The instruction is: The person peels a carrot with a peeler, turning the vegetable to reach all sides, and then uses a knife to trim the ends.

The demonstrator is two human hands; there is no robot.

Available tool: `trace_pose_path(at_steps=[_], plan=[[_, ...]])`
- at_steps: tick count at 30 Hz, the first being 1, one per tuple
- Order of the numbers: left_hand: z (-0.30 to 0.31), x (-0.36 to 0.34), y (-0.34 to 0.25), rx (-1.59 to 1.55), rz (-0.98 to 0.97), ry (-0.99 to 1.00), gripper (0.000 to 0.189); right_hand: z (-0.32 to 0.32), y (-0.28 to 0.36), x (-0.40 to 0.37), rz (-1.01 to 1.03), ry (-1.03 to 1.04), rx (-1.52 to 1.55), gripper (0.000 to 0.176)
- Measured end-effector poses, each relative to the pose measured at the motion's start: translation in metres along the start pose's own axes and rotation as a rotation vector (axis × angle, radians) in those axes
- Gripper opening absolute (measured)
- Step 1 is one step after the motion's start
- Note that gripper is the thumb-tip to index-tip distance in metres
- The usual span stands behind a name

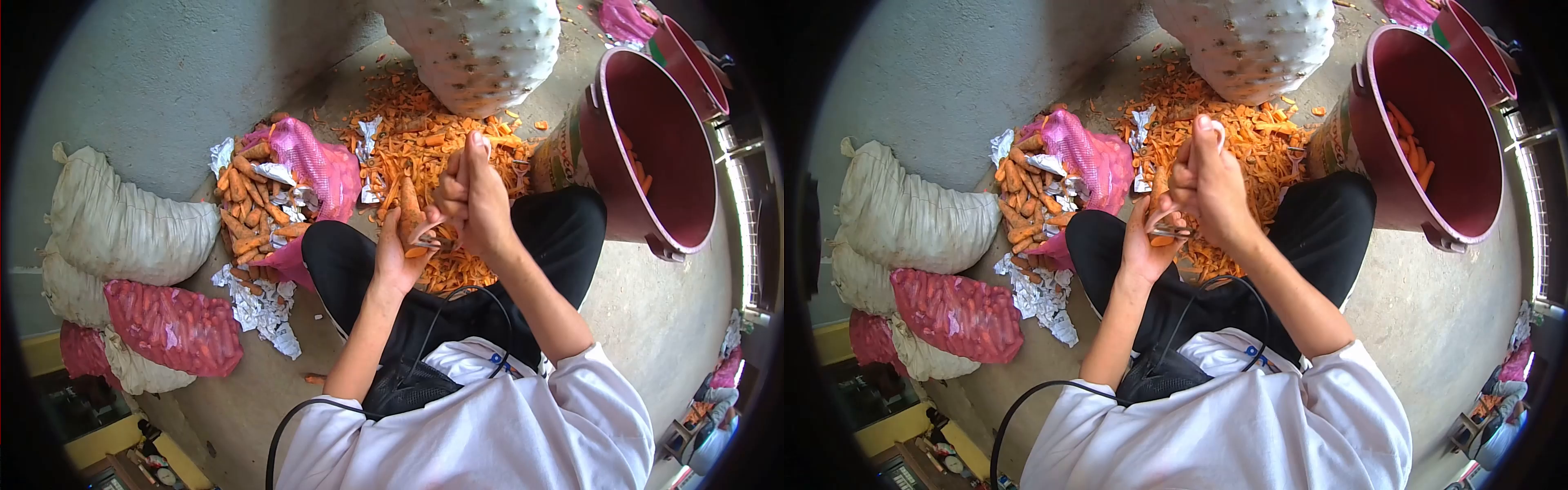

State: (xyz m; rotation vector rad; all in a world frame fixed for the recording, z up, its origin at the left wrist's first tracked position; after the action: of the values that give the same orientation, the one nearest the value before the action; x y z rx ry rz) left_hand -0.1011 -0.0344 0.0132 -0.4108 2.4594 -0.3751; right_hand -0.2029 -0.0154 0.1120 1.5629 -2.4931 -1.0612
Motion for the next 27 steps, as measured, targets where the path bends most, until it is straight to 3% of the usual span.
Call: trace_pose_path(at_steps=[1,2,15,18,21,24,27], plan=[[-0.007,-0.008,0.002,-0.008,-0.015,0.007,0.034,-0.003,-0.002,-0.007,0.015,0.031,-0.068,0.047],[-0.023,-0.016,0.003,-0.038,-0.025,0.140,0.032,-0.003,-0.006,-0.013,0.035,0.033,-0.050,0.047],[-0.033,-0.044,0.012,0.024,-0.075,0.124,0.028,0.008,-0.008,-0.045,0.099,-0.063,0.101,0.041],[-0.028,-0.045,0.012,0.088,-0.160,0.157,0.032,0.012,-0.005,-0.044,0.193,-0.109,0.065,0.041],[-0.018,-0.048,0.010,0.283,-0.240,0.002,0.041,0.011,0.010,-0.048,0.371,-0.174,-0.071,0.041],[-0.051,-0.066,0.011,0.331,-0.355,0.017,0.047,0.023,0.005,-0.033,0.155,-0.158,0.053,0.044],[-0.039,-0.056,0.009,0.313,-0.212,0.110,0.046,0.019,0.034,-0.043,0.306,-0.135,0.022,0.044]])
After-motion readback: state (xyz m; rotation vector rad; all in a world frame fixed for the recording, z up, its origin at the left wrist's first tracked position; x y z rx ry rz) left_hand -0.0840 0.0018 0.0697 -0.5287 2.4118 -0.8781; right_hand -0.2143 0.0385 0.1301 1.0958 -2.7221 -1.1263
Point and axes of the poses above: each hand's wrist, its own x-axis towards the middle knuckle, its own z-axis out of the back of the hand, y = z × x, the point moved 9 cm from there along x, towards the middle knuckle, and after that the axes turned 4 degrees about x, right-handed, at the moved point
